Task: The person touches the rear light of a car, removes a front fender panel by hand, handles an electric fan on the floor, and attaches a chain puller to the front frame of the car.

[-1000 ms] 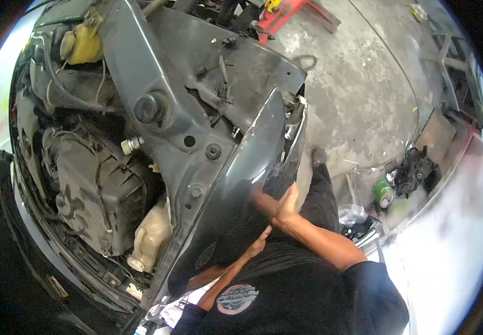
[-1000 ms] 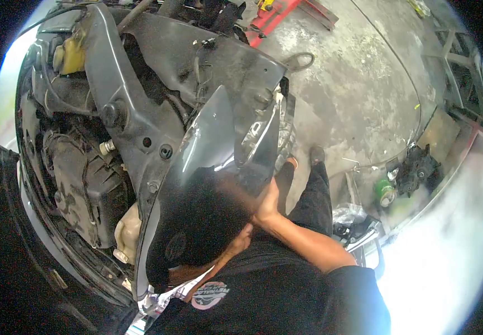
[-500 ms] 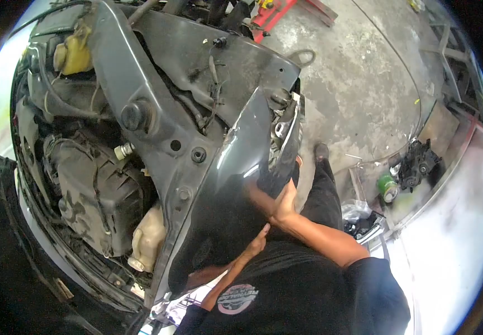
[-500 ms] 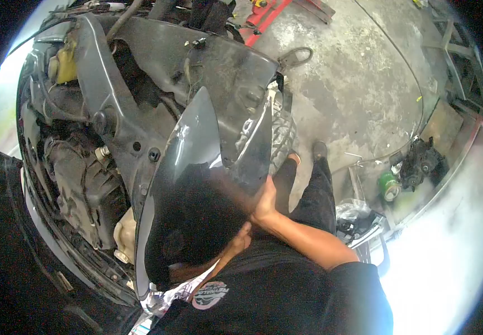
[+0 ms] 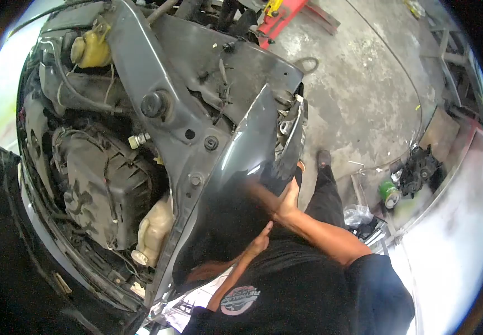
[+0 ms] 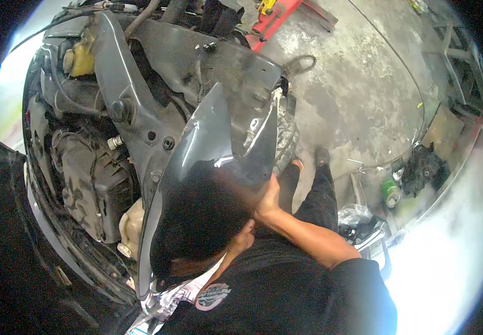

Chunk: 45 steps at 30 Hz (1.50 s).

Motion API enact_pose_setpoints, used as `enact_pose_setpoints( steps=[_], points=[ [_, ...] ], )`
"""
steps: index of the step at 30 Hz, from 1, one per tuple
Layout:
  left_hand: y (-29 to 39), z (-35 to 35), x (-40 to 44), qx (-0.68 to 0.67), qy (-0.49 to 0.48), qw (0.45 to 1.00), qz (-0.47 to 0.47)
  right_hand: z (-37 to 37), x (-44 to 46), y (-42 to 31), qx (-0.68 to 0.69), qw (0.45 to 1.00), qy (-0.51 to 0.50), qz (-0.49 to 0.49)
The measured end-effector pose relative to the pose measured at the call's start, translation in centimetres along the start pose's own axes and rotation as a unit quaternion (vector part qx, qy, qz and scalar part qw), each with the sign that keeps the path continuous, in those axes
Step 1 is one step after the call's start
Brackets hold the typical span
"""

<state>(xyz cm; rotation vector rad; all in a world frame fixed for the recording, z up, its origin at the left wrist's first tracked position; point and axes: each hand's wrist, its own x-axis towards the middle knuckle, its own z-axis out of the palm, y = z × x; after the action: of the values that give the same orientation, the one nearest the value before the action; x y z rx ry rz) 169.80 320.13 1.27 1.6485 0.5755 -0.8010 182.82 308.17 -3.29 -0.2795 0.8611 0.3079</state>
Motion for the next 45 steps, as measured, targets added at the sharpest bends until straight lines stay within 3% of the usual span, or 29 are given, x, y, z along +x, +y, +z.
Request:
enact_pose_setpoints(
  steps=[4,8,12,14,17,20,22,26,29,31,33,35,37,40,41,45],
  points=[
    [0.5,0.8,0.2,-0.071,0.03,0.991,-0.108,-1.2,0.5,0.7,0.083,0.995,0.016,0.054],
    [-9.6,0.4,-0.1,-0.217,-0.024,0.974,-0.063,0.0,0.2,-0.1,0.091,0.994,0.006,0.063],
    [-1.8,2.1,0.9,-0.313,0.001,0.948,-0.062,0.9,-0.8,-0.7,0.065,0.997,0.005,0.036],
    [0.9,2.6,0.8,-0.374,-0.031,0.924,-0.076,-0.1,-0.6,0.0,0.06,0.998,-0.003,0.014],
    [3.3,2.4,0.5,-0.349,-0.092,0.932,-0.04,-2.4,0.5,1.3,0.096,0.995,-0.015,0.001],
    [-2.2,2.0,0.0,-0.388,-0.136,0.911,-0.037,-0.2,-0.3,0.2,0.065,0.997,0.009,-0.027],
    [1.9,2.7,0.1,-0.401,-0.11,0.909,-0.006,1.0,-0.8,-0.3,0.024,0.997,0.05,-0.052],
    [2.6,2.7,0.8,-0.407,-0.081,0.909,-0.032,0.7,-0.7,-0.5,0.136,0.989,0.029,0.052],
    [1.2,2.4,1.1,-0.404,-0.079,0.91,-0.05,-1.8,0.2,0.7,0.072,0.997,0.003,0.013],
    [2.7,2.6,1.0,-0.397,-0.079,0.913,-0.047,2.7,-1.5,-1.3,0.032,0.998,0.04,-0.035],
    [3.5,2.6,0.9,-0.39,-0.076,0.916,-0.048,3.0,-1.5,-1.6,0.082,0.991,0.101,0.035],
    [3.5,2.6,0.9,-0.382,-0.083,0.918,-0.058,2.3,-1.5,-1.6,0.103,0.989,0.097,0.04],
    [2.2,2.5,1.3,-0.375,-0.093,0.921,-0.05,0.5,-0.7,-0.5,0.084,0.996,0.026,-0.011],
    [1.4,2.6,1.2,-0.365,-0.076,0.927,-0.037,-2.1,0.9,1.5,0.064,0.996,0.064,-0.006],
    [1.4,2.7,1.3,-0.361,-0.065,0.93,-0.03,-3.1,1.7,2.4,0.05,0.998,0.029,-0.027],
    [3.1,3.2,1.2,-0.288,-0.066,0.955,-0.032,-0.3,-0.1,0.0,0.061,0.994,0.087,-0.003]
  ],
)
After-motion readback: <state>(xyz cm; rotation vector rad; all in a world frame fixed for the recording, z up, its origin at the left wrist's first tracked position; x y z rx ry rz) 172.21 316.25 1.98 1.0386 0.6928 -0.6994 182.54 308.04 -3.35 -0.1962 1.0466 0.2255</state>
